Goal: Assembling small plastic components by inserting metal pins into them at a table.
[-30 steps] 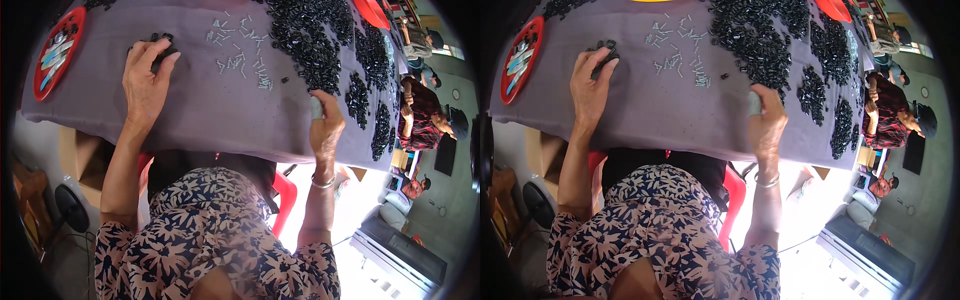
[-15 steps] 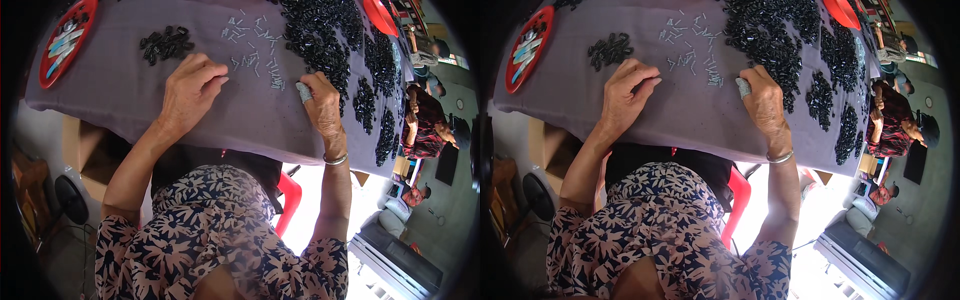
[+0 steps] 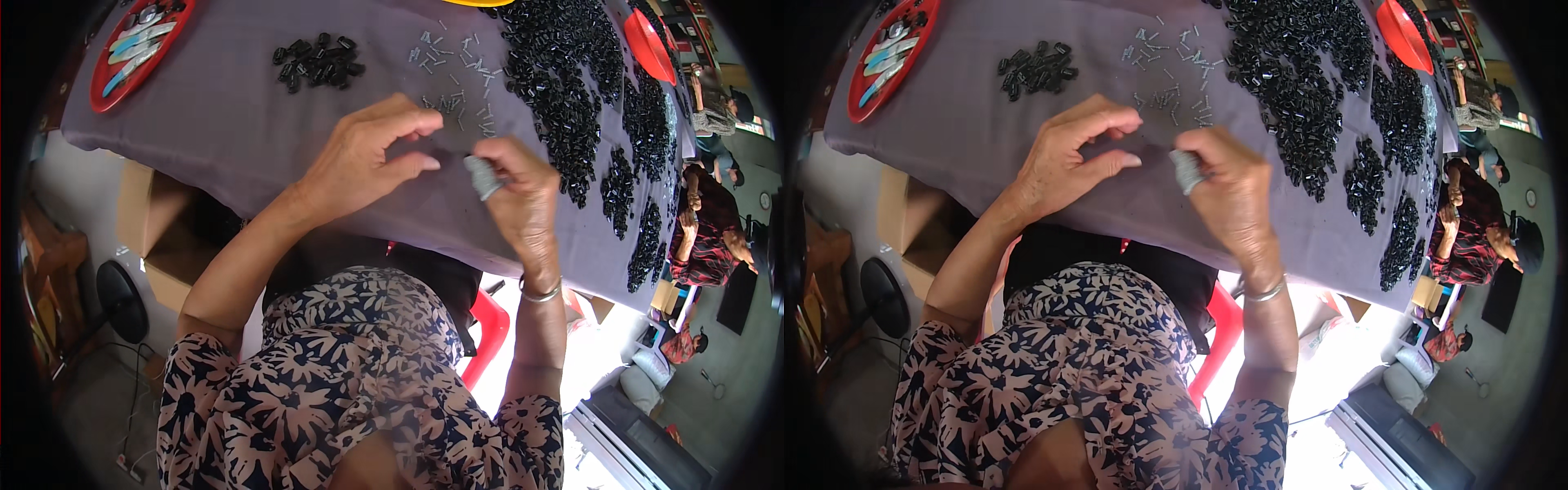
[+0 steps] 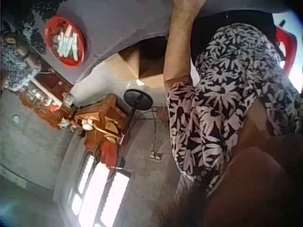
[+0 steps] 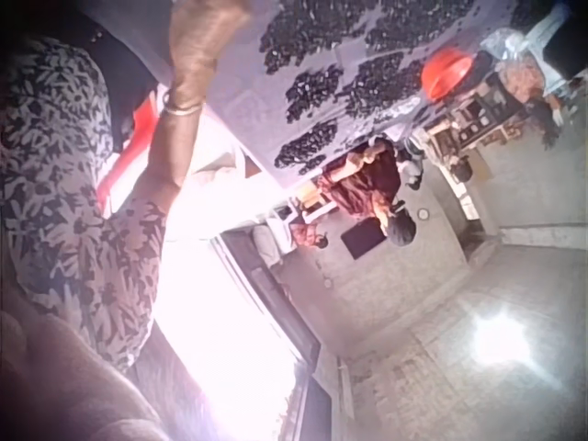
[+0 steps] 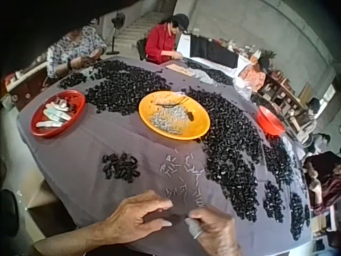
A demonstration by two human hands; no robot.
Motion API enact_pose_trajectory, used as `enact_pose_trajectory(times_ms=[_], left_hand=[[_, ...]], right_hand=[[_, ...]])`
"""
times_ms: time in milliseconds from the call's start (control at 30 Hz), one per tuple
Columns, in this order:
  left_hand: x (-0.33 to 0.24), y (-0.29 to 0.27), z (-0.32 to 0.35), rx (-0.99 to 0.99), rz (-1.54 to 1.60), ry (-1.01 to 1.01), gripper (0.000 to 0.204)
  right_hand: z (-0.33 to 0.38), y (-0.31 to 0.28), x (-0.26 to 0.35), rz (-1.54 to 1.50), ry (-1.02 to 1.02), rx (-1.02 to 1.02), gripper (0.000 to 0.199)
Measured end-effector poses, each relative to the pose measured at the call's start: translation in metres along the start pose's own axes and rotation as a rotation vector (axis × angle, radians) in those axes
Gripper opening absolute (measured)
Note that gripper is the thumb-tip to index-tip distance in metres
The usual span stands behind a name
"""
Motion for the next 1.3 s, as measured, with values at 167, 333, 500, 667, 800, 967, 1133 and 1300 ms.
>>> enact_pose_trajectory(times_ms=[167, 333, 500, 667, 800, 967, 1133, 1300], left_hand=[[0.004, 0.008, 0.002, 0.159, 0.081, -0.025, 0.035], [0.006, 0.005, 0.002, 0.189, 0.141, -0.143, 0.025], [0.012, 0.009, 0.003, 0.136, 0.089, -0.055, 0.027], [0.011, 0.003, 0.001, 0.051, -0.041, 0.056, 0.025], [0.012, 0.008, 0.0, 0.103, -0.179, 0.116, 0.027], [0.017, 0.011, 0.002, 0.113, -0.334, 0.127, 0.024], [0.024, 0.006, 0.002, 0.099, -0.359, 0.106, 0.014], [0.024, 0.005, 0.0, 0.145, -0.372, 0.074, 0.012]], right_hand=[[0.003, 0.018, 0.023, -0.03, -0.053, 0.067, 0.019], [0.009, 0.025, 0.02, -0.178, 0.021, 0.087, 0.018], [0.01, 0.026, 0.015, -0.4, 0.183, 0.078, 0.018], [-0.019, 0.001, 0.001, 0.088, 0.056, -0.059, 0.016], [-0.043, 0.0, -0.016, 0.192, 0.123, 0.088, 0.014], [-0.061, 0.007, -0.022, 0.241, 0.135, 0.297, 0.013], [-0.054, 0.01, -0.012, 0.176, 0.184, 0.371, 0.01], [-0.03, 0.015, -0.011, -0.224, 0.197, 0.289, 0.005]])
Point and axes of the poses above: each hand's wrist, its own z-axis away from the middle knuckle, its own y-axis out of the palm, x = y × z, the point moved 3 cm from there along -z, towards the middle knuckle, and after that the axes turned 1 degree about -z, right-handed, at the moved point
